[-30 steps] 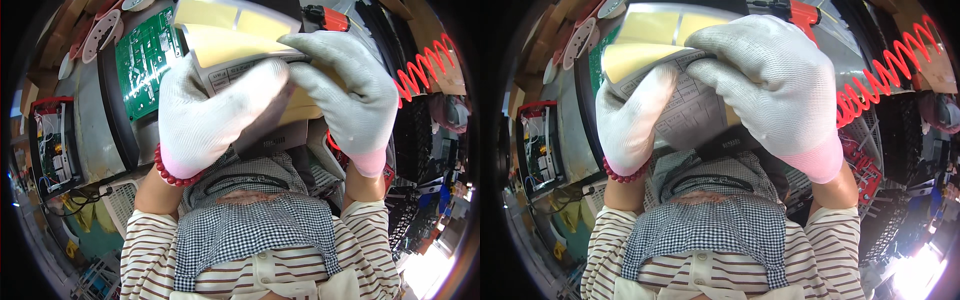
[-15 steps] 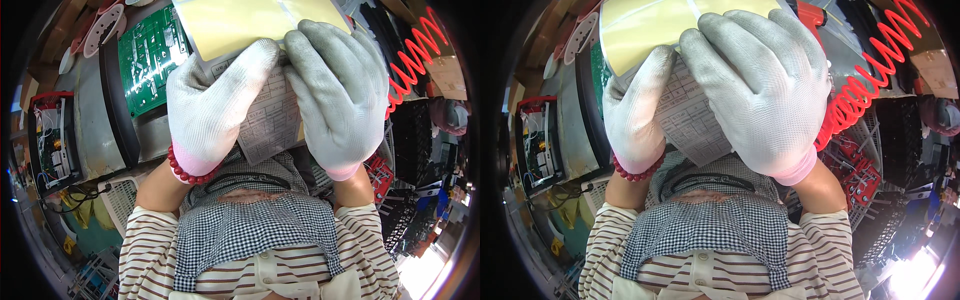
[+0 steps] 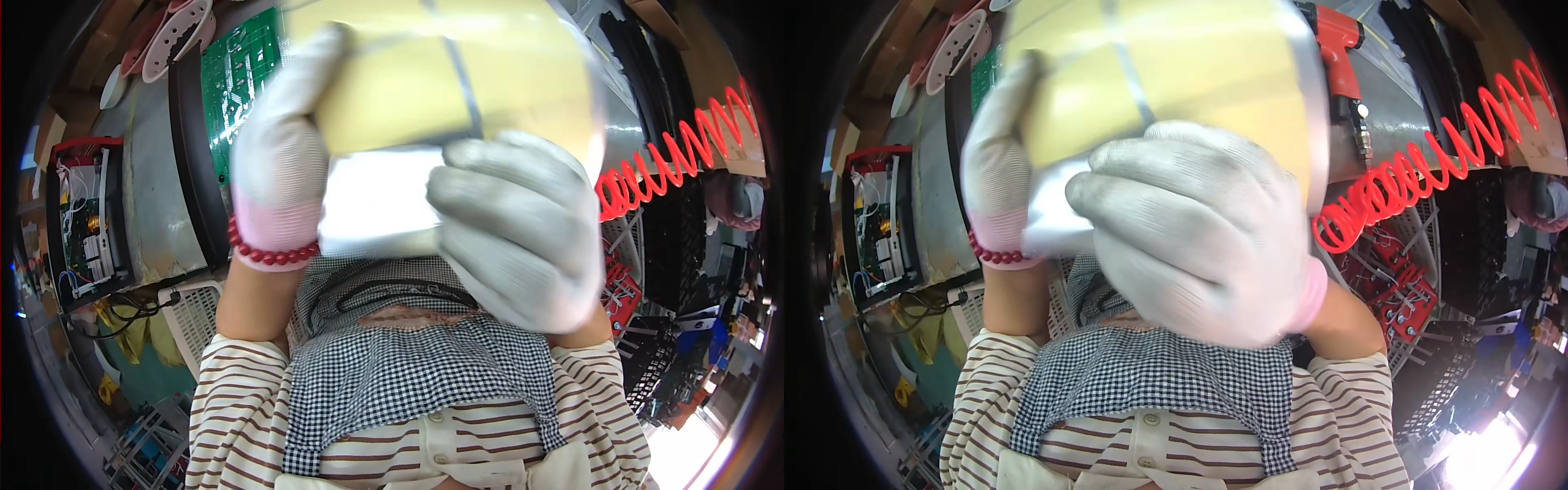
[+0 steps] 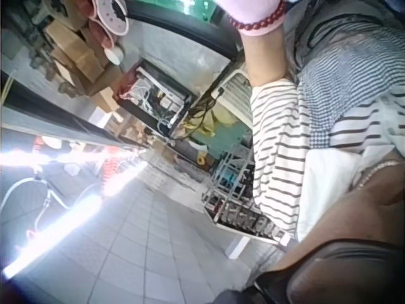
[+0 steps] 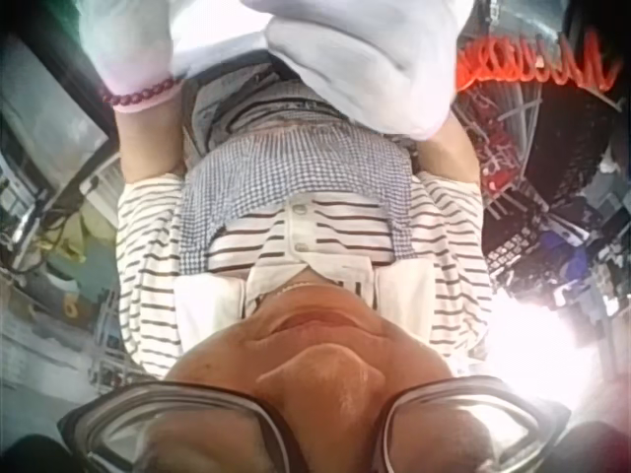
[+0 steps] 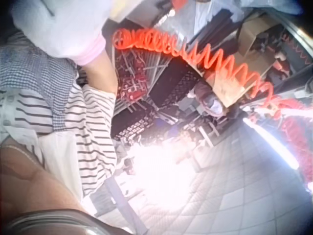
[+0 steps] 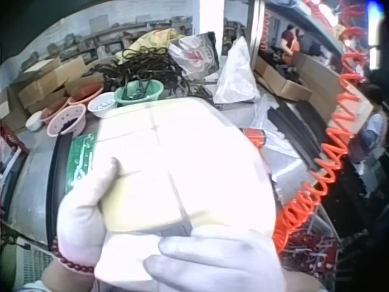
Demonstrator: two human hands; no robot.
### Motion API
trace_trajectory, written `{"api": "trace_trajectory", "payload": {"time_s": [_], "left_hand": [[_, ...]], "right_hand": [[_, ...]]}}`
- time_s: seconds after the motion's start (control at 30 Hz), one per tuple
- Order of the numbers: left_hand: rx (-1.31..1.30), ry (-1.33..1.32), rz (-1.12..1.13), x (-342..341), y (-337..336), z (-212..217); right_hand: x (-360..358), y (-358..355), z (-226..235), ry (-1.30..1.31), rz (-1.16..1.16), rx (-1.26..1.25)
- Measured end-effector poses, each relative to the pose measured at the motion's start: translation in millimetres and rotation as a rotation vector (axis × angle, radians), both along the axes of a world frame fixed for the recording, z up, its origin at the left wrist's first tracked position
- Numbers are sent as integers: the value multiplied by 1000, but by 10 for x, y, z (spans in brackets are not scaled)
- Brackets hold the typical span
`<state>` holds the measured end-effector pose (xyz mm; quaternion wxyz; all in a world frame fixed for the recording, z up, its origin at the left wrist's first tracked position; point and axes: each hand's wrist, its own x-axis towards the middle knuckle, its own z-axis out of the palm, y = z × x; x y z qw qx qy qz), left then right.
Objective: The person assembles an electronic device using a pneumatic screwdriver. They secure a green circuit board into a black metal chassis, apply a label to the chassis, and attach a red plastic cover. The person also connects internal wires and secures components with screws.
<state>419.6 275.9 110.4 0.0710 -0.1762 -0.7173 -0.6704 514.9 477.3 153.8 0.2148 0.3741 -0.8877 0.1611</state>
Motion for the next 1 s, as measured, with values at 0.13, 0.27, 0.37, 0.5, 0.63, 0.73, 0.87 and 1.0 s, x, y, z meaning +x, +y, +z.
{"api": "trace_trajectory", "payload": {"time_s": [0.13,0.27,0.37,0.5,0.63,0.73,0.87,1.0], "left_hand": [[-938,989,797,-355,-685,196],[-1196,1374,1022,-408,-1499,558],[-1231,1062,1256,-280,-1522,375],[-1300,885,1301,-150,-1469,146],[-1335,953,1194,-175,-1611,92],[-1007,870,1040,-153,-1322,144],[-276,706,715,-254,-948,78],[54,572,506,-269,-919,102]], "right_hand": [[141,490,-93,101,-269,-1070],[-62,583,-288,-277,-543,-1347],[-110,615,-455,-682,-481,-1354],[-214,409,-428,-694,-568,-1150],[-403,305,-421,-720,-555,-1063],[-510,240,-379,-734,-579,-1035],[-548,220,-384,-768,-608,-1016],[-579,205,-391,-784,-631,-994]]}}
